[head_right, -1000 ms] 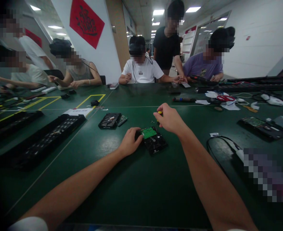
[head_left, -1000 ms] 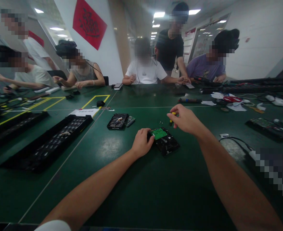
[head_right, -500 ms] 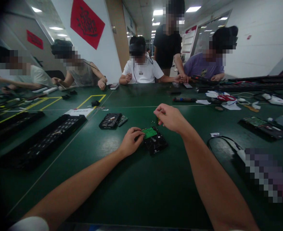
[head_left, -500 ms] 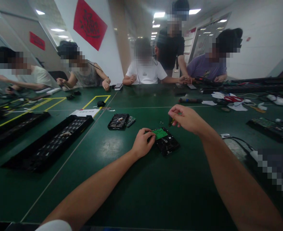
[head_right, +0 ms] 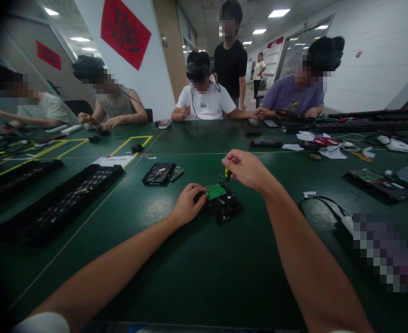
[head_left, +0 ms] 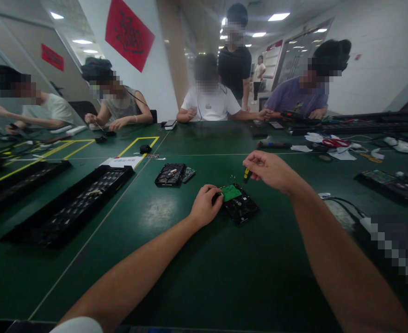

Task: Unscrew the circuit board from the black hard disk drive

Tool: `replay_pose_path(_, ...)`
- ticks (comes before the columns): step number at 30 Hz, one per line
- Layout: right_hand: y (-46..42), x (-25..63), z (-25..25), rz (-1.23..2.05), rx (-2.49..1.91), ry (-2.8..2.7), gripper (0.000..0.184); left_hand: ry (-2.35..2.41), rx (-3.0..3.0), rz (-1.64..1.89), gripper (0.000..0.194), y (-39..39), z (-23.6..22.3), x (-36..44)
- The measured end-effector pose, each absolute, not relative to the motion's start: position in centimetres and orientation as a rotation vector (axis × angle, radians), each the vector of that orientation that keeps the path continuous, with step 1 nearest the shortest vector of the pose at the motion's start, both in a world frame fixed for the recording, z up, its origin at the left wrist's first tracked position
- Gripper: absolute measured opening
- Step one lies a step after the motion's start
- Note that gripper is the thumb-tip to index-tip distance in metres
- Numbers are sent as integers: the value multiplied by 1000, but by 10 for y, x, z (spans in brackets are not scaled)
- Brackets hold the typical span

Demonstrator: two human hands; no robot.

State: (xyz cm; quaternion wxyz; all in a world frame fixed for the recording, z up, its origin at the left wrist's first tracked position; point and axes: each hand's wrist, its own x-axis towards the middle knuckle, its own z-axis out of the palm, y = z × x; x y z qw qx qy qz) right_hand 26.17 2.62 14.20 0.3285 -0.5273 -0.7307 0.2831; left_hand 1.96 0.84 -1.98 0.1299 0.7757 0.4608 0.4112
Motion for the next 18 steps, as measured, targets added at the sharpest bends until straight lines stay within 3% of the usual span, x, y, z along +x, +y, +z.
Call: replay_pose_path(18, 21, 260, 148, 894, -1326, -1868, 8, 1306, 2242, 1233, 20, 8, -19, 18)
